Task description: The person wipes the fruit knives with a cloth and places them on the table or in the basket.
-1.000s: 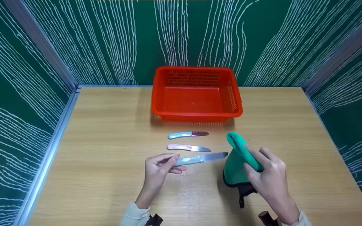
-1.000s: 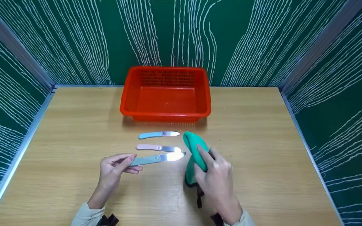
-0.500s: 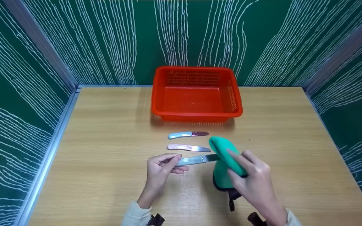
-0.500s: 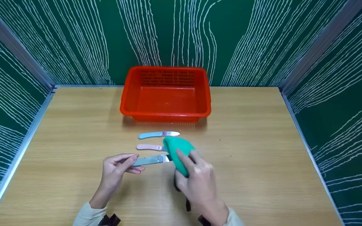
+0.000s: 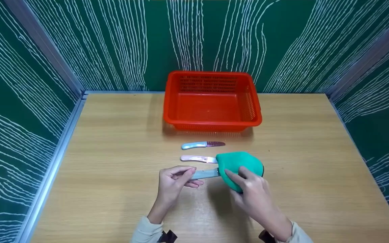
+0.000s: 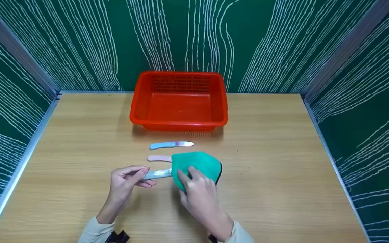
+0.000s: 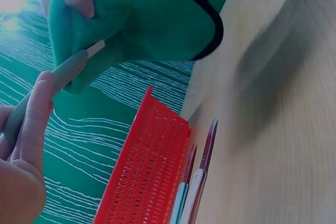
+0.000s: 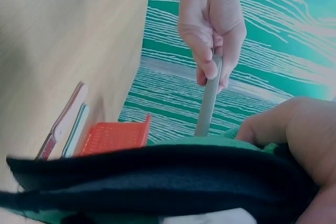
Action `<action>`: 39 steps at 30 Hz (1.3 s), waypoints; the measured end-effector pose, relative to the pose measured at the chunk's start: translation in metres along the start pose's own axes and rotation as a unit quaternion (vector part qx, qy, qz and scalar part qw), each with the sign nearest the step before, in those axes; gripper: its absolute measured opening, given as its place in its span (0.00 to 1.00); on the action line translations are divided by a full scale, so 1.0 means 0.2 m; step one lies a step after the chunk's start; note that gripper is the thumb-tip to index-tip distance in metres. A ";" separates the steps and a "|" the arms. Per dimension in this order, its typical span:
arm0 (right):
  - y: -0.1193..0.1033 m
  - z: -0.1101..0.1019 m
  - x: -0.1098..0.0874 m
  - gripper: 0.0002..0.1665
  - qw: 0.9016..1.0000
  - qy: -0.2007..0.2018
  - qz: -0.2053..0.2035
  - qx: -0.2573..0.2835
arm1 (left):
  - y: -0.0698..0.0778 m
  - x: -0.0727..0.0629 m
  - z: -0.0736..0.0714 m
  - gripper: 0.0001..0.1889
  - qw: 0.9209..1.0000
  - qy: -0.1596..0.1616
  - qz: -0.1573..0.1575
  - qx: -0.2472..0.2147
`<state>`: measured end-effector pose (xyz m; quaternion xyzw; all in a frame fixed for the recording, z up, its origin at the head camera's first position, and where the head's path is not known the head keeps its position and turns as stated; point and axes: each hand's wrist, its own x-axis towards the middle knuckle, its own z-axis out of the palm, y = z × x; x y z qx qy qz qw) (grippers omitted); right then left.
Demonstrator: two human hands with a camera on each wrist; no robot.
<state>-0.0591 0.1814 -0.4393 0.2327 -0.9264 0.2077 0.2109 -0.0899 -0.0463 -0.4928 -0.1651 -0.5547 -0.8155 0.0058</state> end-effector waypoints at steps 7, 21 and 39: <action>0.07 -0.01 -0.02 0.24 0.999 -0.003 0.033 -0.008 | -0.01 0.00 -0.02 0.11 1.000 0.003 0.004 0.006; 0.20 -0.11 -0.05 0.23 0.995 0.029 0.097 0.002 | -0.04 -0.01 -0.05 0.10 1.000 0.016 0.000 0.004; 0.15 -0.18 -0.03 0.23 0.986 0.147 0.057 0.063 | -0.02 0.00 -0.03 0.11 0.999 0.029 -0.017 0.012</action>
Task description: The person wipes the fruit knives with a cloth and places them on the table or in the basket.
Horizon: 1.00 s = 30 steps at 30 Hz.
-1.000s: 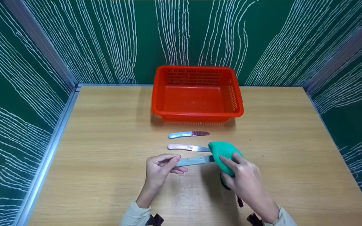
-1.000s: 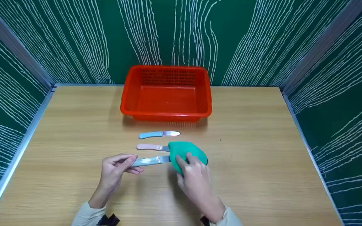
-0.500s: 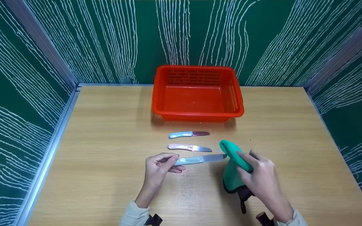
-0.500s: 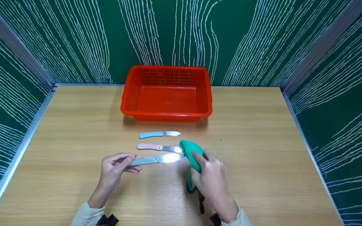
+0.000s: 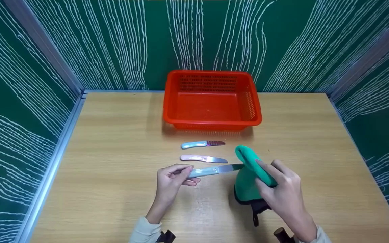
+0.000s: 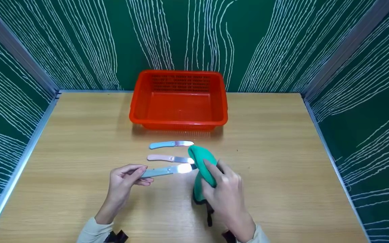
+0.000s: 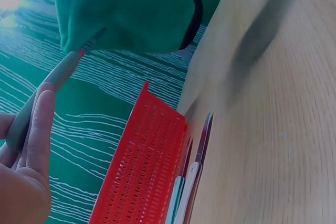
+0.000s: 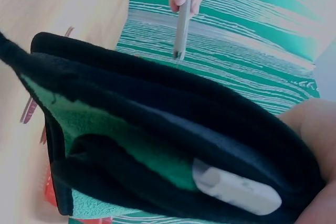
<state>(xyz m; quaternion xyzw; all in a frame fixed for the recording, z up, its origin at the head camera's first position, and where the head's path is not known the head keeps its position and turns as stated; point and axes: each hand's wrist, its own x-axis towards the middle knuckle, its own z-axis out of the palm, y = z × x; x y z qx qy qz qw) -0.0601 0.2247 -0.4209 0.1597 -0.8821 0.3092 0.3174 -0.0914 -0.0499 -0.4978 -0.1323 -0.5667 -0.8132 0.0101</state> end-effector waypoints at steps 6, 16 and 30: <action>-0.05 0.01 0.01 0.23 1.000 -0.006 0.000 0.016 | 0.00 0.00 0.02 0.10 1.000 -0.001 -0.009 0.010; -0.11 0.07 0.00 0.24 0.997 -0.060 -0.045 0.029 | 0.00 -0.01 0.04 0.12 1.000 -0.003 -0.026 -0.014; -0.13 0.14 -0.02 0.24 0.986 -0.160 -0.034 -0.037 | 0.03 -0.01 0.06 0.12 0.999 -0.041 -0.009 -0.034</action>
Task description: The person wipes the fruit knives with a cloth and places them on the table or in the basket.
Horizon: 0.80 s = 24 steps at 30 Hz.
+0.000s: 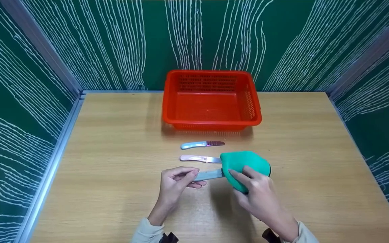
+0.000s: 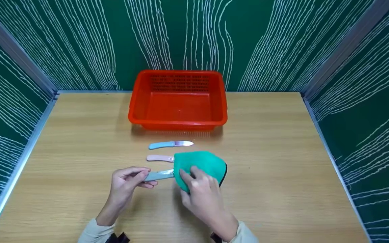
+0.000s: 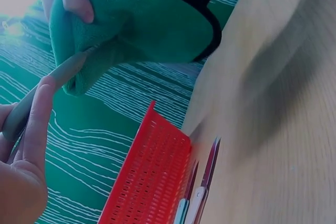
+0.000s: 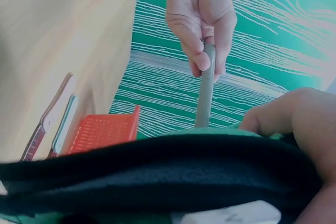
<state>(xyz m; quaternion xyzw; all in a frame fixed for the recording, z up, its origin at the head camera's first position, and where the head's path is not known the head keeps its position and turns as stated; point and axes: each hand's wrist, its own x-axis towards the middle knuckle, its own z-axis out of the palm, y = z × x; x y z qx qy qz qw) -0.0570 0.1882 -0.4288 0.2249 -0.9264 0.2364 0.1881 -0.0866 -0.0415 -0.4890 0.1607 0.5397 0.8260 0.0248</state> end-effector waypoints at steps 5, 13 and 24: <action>0.02 0.01 0.00 0.25 1.000 -0.002 0.009 -0.020 | -0.01 0.00 -0.01 0.11 1.000 -0.006 0.004 -0.003; 0.10 0.00 -0.01 0.22 0.999 0.000 0.029 -0.024 | 0.00 -0.01 -0.02 0.10 1.000 0.003 0.009 0.003; 0.19 -0.06 -0.04 0.22 0.997 0.035 0.059 -0.017 | -0.02 -0.02 -0.04 0.11 1.000 0.014 0.018 0.012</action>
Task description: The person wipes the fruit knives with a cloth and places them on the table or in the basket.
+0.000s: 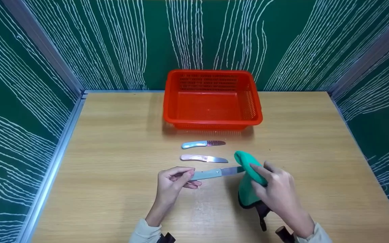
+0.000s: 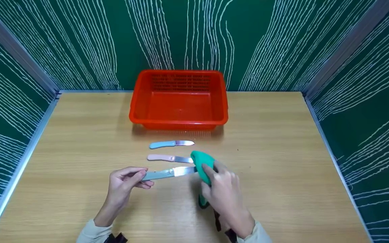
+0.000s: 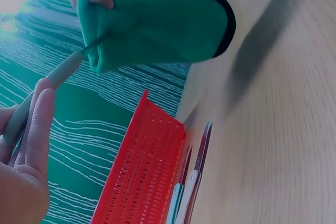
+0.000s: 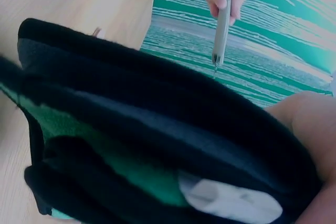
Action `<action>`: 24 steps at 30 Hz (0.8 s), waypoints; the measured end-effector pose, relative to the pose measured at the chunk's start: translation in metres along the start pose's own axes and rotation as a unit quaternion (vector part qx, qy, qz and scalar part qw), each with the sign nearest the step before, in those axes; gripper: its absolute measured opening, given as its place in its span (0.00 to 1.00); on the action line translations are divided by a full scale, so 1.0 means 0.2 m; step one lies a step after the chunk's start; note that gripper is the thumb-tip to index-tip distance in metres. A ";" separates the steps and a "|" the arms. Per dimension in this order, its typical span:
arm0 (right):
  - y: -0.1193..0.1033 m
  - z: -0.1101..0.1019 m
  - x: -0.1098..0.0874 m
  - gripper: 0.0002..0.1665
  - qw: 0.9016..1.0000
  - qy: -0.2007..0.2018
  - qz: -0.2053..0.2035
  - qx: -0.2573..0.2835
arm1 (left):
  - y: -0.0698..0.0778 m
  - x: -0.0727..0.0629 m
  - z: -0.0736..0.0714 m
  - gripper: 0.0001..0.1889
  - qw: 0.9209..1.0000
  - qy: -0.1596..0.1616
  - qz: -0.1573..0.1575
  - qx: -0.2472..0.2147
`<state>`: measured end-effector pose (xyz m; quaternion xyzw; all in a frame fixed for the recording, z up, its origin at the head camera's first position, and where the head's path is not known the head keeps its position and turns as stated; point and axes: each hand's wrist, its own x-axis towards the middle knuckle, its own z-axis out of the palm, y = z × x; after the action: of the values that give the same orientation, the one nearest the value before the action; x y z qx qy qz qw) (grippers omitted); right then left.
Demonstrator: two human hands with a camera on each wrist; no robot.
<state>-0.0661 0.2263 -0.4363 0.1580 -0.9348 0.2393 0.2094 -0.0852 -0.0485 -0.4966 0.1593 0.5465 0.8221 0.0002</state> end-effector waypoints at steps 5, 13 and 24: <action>0.03 -0.02 0.00 0.22 1.000 0.014 -0.003 0.000 | -0.01 0.00 -0.02 0.11 1.000 0.003 0.003 0.010; 0.07 -0.03 -0.03 0.22 1.000 0.024 0.003 -0.002 | -0.01 0.00 -0.05 0.12 0.999 0.029 0.020 0.018; 0.11 -0.03 -0.05 0.21 0.999 0.038 0.010 -0.008 | -0.02 0.00 -0.06 0.10 0.998 0.048 0.033 0.037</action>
<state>-0.0637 0.2499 -0.4444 0.1381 -0.9296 0.2399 0.2432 -0.0885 -0.0582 -0.5042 0.1379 0.5702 0.8077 -0.0590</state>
